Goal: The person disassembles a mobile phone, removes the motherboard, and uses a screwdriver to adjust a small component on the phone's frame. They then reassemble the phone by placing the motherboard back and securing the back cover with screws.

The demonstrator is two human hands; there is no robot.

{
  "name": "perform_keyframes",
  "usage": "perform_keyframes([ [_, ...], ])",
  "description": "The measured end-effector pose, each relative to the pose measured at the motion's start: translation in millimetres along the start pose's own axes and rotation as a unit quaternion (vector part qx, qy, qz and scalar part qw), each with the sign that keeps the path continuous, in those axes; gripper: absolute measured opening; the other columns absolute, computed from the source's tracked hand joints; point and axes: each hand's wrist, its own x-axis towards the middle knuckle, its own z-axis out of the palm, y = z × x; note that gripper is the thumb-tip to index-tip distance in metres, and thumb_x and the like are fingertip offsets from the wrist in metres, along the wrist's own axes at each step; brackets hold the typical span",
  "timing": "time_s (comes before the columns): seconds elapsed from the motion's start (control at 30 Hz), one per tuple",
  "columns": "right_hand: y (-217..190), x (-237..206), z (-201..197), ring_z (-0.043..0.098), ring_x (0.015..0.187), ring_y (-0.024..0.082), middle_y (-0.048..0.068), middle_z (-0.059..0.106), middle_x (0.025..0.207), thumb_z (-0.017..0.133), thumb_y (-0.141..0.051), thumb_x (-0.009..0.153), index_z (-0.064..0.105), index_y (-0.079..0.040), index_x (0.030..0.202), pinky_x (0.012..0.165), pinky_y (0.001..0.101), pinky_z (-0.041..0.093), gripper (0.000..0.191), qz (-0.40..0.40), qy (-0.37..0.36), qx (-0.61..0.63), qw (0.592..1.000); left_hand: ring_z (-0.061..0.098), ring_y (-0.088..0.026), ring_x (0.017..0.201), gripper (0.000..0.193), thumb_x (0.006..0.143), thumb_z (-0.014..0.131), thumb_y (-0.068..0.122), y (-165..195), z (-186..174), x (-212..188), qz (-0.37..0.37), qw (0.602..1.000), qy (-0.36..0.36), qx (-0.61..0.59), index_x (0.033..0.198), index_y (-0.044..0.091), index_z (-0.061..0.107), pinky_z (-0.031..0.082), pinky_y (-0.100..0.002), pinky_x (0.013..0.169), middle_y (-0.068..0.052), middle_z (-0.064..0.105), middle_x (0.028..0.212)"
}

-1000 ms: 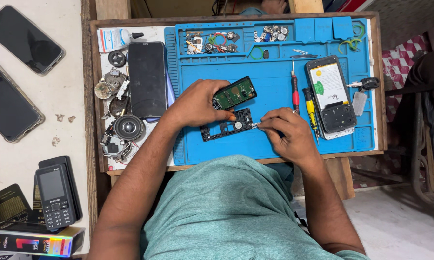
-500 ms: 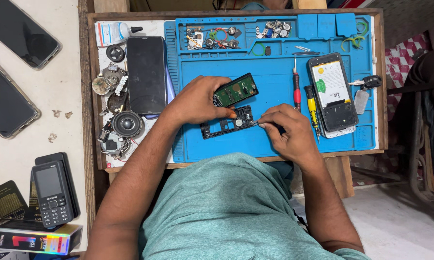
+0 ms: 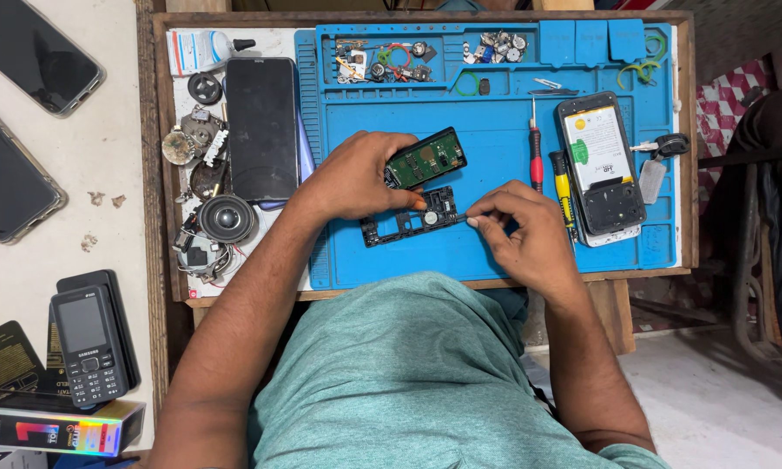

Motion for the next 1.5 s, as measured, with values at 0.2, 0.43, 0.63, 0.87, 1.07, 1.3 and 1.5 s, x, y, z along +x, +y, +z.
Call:
perform_keyframes([
  [0.2,7,-4,3,0.070,0.082,0.017,0.007,0.073,0.097,0.077,-0.006,0.087,0.077,-0.005,0.096,0.068,0.0283,0.055,0.009,-0.016,0.001,0.019,1.000,0.076,-0.019,0.077,0.043,0.063,0.094,0.025,-1,3,0,-0.009,1.000,-0.002,0.008,0.099,0.010,0.074,0.054,-0.037,0.073,-0.003,0.078,0.080],
  [0.43,20,-7,4,0.072,0.094,0.019,0.008,0.073,0.102,0.077,-0.003,0.088,0.076,-0.005,0.097,0.080,0.0304,0.058,0.009,-0.095,0.012,0.024,0.995,0.076,-0.019,0.077,0.043,0.065,0.094,0.025,-2,2,-2,0.003,1.000,0.004,0.011,0.099,0.009,0.074,0.055,-0.038,0.073,-0.003,0.078,0.080],
  [0.63,21,-9,7,0.072,0.094,0.020,0.008,0.072,0.102,0.077,-0.002,0.088,0.077,-0.006,0.097,0.079,0.0302,0.058,0.010,-0.093,0.012,0.018,0.995,0.076,-0.019,0.077,0.044,0.064,0.093,0.025,-1,2,-1,0.001,1.000,0.000,-0.001,0.099,0.009,0.074,0.055,-0.038,0.073,-0.003,0.079,0.080],
  [0.87,20,-8,7,0.072,0.093,0.019,0.007,0.072,0.103,0.074,0.002,0.087,0.077,-0.006,0.097,0.077,0.0293,0.058,0.013,-0.092,0.011,0.006,0.996,0.076,-0.018,0.078,0.043,0.064,0.094,0.025,-1,2,0,0.000,1.000,-0.004,0.000,0.098,0.009,0.073,0.054,-0.037,0.074,-0.002,0.079,0.081],
  [1.07,21,-8,12,0.071,0.094,0.019,0.007,0.071,0.104,0.074,0.003,0.086,0.077,-0.007,0.096,0.078,0.0293,0.057,0.015,-0.098,0.016,-0.007,0.995,0.076,-0.018,0.079,0.042,0.065,0.094,0.024,-4,0,-2,0.006,1.000,0.001,-0.001,0.099,0.009,0.073,0.055,-0.037,0.074,-0.001,0.079,0.081],
  [1.3,21,-7,13,0.071,0.094,0.019,0.006,0.072,0.104,0.076,0.002,0.086,0.077,-0.008,0.096,0.078,0.0293,0.057,0.013,-0.104,0.026,-0.026,0.994,0.076,-0.017,0.076,0.042,0.065,0.094,0.025,-4,1,-1,-0.021,1.000,-0.008,0.000,0.098,0.010,0.074,0.055,-0.037,0.073,-0.001,0.079,0.079],
  [1.5,14,-6,14,0.071,0.092,0.021,0.007,0.072,0.100,0.078,0.000,0.087,0.077,-0.006,0.097,0.077,0.0310,0.056,0.012,-0.108,0.044,-0.026,0.993,0.075,-0.018,0.075,0.044,0.064,0.094,0.025,-4,1,-1,-0.015,1.000,-0.002,0.007,0.100,0.010,0.074,0.055,-0.038,0.071,-0.002,0.078,0.079],
])
